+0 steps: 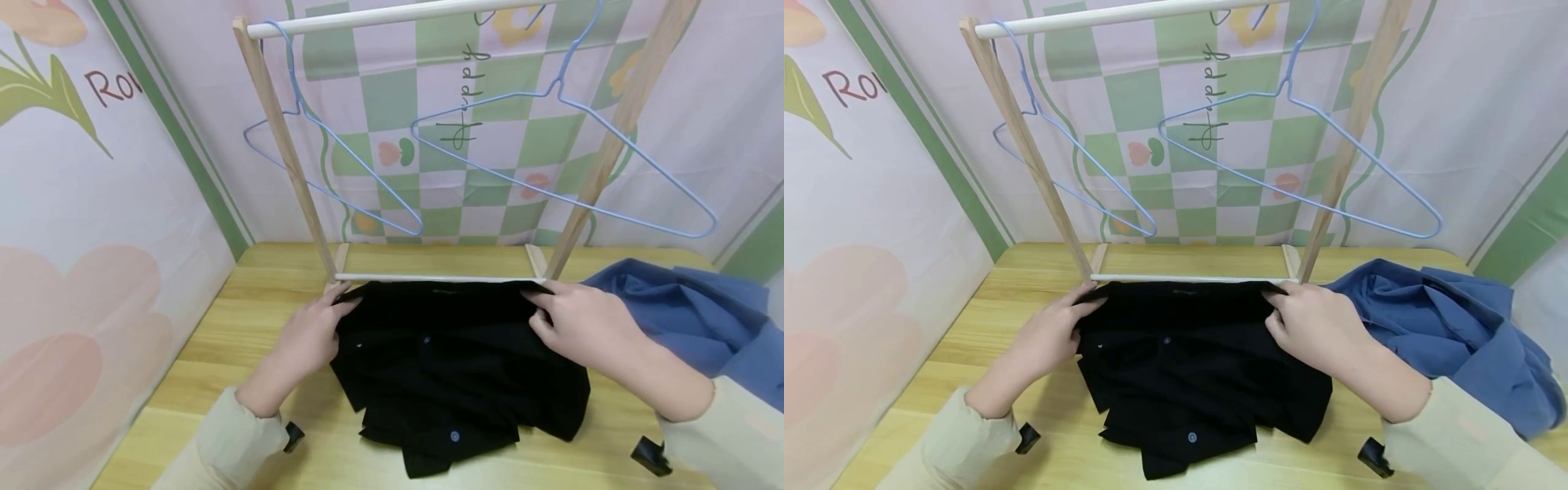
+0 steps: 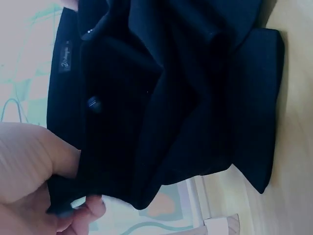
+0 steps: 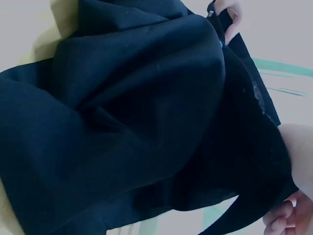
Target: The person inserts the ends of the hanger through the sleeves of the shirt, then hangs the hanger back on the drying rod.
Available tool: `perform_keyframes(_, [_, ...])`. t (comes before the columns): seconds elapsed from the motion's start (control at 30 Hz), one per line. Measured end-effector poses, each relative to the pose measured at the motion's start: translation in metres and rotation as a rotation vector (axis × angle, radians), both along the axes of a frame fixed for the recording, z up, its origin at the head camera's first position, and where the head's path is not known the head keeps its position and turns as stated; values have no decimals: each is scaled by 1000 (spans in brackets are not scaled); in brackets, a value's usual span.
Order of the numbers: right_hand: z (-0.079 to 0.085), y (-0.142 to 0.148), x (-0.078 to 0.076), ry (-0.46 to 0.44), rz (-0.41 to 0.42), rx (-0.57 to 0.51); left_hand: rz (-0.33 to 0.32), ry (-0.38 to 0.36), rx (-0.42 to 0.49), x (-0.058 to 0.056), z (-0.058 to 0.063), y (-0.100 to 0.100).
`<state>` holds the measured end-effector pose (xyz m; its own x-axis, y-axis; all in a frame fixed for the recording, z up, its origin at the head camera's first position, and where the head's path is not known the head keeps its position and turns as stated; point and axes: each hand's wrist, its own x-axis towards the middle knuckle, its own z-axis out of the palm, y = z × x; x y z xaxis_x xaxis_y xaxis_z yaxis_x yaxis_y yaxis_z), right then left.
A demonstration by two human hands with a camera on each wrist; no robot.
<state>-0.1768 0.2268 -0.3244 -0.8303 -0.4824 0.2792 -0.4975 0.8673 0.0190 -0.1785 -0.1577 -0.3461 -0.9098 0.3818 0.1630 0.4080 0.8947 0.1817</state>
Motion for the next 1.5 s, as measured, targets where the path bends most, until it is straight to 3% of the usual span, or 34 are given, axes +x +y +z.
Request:
perform_keyframes(0.1, [-2,1,1,117,77,-44,-18,18,22,1,-1,1])
perform_keyframes(0.23, [-5,-1,2,222,170,-90,-8,30,-13,2,-2,5])
perform_keyframes(0.37, [-2,-5,5,256,207,-111,10,24,-15,4,-5,9])
perform_keyframes(0.47, [1,-8,10,269,231,-131,-22,17,25,1,-8,11])
perform_keyframes(0.67, [6,-16,16,348,318,-177,-96,-89,125,-7,-17,14])
perform_keyframes(0.8, [6,-16,16,369,335,-178,-83,-203,166,-10,-21,14])
perform_keyframes(0.87, [4,-15,15,358,325,-170,-65,-216,173,-11,-21,14])
perform_keyframes(0.97, [2,-13,15,330,292,-143,-19,-122,158,-13,-20,14])
perform_keyframes(1.1, [-1,-14,15,309,252,-97,77,107,143,-14,-14,12])
perform_keyframes(1.23, [-4,-18,14,325,259,-97,151,286,195,-12,-8,13])
perform_keyframes(1.37, [-5,-23,16,332,268,-110,180,388,260,-12,-5,13])
perform_keyframes(1.5, [-5,-24,19,310,256,-107,181,446,254,-11,-5,10])
